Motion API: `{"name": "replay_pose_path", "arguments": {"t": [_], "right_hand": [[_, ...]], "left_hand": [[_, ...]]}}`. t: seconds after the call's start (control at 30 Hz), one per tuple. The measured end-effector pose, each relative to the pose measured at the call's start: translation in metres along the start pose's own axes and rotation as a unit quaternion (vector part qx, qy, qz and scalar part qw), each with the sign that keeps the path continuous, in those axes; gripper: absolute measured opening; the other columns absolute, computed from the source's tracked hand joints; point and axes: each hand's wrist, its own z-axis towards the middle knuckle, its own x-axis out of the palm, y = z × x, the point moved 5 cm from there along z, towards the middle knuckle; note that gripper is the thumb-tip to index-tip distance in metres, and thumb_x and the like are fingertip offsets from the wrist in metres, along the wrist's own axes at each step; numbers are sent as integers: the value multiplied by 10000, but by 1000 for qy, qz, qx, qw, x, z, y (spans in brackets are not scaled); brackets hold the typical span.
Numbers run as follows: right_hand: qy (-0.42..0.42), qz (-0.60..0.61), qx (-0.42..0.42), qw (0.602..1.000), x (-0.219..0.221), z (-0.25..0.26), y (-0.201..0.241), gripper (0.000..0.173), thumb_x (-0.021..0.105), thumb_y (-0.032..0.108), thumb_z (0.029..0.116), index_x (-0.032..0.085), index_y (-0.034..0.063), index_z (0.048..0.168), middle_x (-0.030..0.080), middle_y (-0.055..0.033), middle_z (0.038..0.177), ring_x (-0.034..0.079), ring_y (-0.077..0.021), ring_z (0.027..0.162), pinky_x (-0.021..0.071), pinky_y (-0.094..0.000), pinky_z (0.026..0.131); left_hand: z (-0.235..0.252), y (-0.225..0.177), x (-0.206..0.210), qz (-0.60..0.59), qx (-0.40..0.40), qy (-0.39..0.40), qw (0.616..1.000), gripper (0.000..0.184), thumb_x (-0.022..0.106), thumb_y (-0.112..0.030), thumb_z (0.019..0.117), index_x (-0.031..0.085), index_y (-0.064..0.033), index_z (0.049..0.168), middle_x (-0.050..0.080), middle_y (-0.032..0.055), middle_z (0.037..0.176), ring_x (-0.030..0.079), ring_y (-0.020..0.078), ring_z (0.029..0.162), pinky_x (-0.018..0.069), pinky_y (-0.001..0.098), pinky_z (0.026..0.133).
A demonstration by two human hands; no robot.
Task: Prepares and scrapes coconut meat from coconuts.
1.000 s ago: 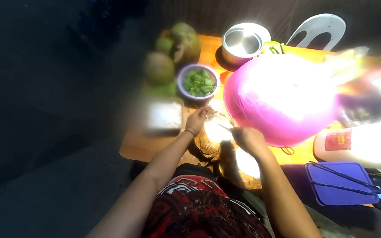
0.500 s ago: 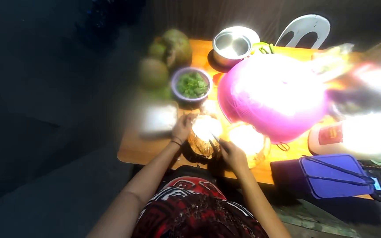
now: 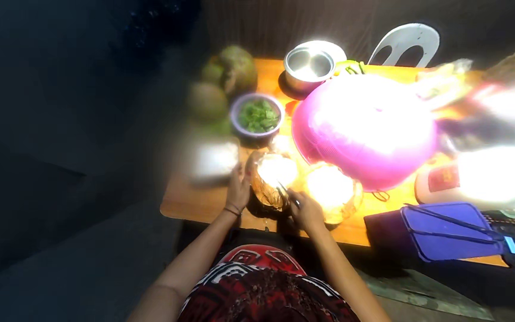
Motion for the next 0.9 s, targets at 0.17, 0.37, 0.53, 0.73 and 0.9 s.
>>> {"name": "replay_pose_path", "arguments": {"t": [0.17, 0.37, 0.53, 0.73, 0.9], "right_hand": [[98, -18, 59, 993, 8, 3, -5, 399, 497, 185, 1080, 579, 177, 1470, 682, -197, 1232, 671, -399, 1123, 530, -597, 941], [48, 538, 136, 830, 25, -3, -31, 287, 499, 112, 1090, 647, 43, 1326, 684, -86, 811, 620, -128, 573, 559, -282, 538], [38, 702, 146, 696, 31, -15, -35, 376, 428, 118, 1051, 623, 104, 1372, 675, -61, 794, 607, -98, 589, 521, -244, 518], [-75, 536, -29, 840, 7, -28, -16, 393, 477, 134, 1085, 556, 88, 1467, 706, -54, 843, 619, -86, 579, 550, -245, 518], [15, 422, 112, 899, 33, -12, -23, 304, 497, 143, 1099, 634, 54, 1355, 687, -105, 829, 606, -144, 585, 547, -326, 567]], "left_hand": [[-29, -9, 4, 47, 60, -41, 996, 435, 549, -234, 1052, 505, 1, 1415, 571, 210, 1356, 640, 289, 1110, 549, 456, 933], [-66, -15, 27, 32, -11, 83, 996, 252, 550, -200, 1070, 684, -29, 1198, 692, 138, 1098, 668, 213, 838, 566, 419, 779], [-80, -16, 58, -43, -149, 217, 964, 403, 391, -315, 1126, 590, -77, 1383, 686, 131, 1101, 668, 208, 831, 563, 385, 717], [-73, -19, 63, -45, -104, 231, 966, 415, 366, -305, 1129, 580, -59, 1385, 693, 136, 1126, 673, 209, 916, 555, 412, 826], [-65, -19, 49, -3, -124, 252, 960, 393, 394, -286, 1127, 595, -48, 1366, 688, 149, 1137, 667, 229, 905, 548, 428, 818]]}}
